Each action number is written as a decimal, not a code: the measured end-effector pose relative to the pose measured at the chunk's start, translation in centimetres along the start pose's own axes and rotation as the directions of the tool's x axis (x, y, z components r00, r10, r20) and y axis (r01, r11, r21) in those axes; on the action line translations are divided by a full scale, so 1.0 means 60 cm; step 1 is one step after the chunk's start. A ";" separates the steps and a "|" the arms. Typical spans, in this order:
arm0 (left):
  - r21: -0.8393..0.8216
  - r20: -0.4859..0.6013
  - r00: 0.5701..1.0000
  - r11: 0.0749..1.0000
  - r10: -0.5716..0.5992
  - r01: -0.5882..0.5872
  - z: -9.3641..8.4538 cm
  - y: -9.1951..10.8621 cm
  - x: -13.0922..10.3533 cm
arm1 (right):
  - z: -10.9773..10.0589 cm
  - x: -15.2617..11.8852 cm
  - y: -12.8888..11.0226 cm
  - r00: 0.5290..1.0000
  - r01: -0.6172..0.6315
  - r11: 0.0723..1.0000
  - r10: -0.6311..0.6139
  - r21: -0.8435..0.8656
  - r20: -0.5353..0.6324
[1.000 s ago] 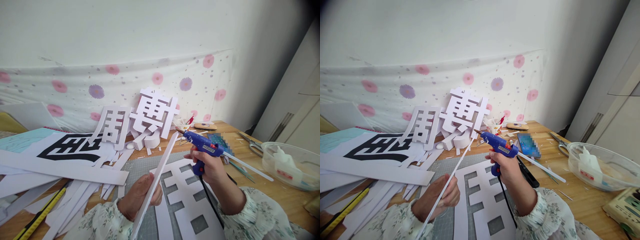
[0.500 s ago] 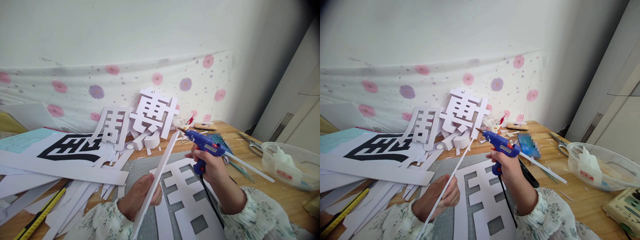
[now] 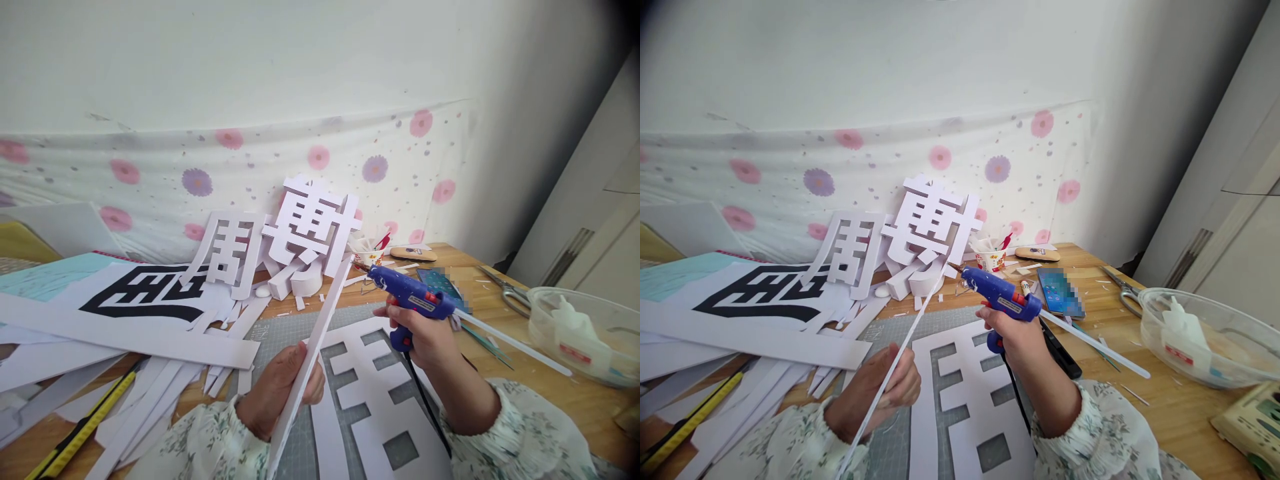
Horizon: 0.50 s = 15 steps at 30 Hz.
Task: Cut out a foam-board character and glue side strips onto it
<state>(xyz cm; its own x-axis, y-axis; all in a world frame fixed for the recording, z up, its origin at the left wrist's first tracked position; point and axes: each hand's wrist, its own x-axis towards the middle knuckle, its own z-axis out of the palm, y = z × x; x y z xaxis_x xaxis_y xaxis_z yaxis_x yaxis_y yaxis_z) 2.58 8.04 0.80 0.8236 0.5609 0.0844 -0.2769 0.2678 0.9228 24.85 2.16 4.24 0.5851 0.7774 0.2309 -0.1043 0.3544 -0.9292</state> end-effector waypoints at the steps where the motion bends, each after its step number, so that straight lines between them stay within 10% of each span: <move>1: 0.006 -0.002 1.000 1.000 -0.003 0.003 0.000 0.001 0.000 | 0.000 0.000 0.000 1.000 -0.004 1.000 0.004 -0.003 -0.004; 15: 0.036 -0.110 0.994 0.999 0.000 0.004 -0.007 0.001 -0.004 | -0.013 0.004 0.013 0.994 -0.095 0.982 0.086 -0.163 -0.061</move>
<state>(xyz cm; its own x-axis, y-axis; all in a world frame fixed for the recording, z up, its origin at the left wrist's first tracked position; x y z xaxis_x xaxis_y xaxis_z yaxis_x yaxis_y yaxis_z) 2.16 8.27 0.69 0.7643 0.6434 0.0430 -0.2557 0.2411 0.9362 25.50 2.21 3.33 0.6217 0.7720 0.1323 -0.0265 0.1896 -0.9815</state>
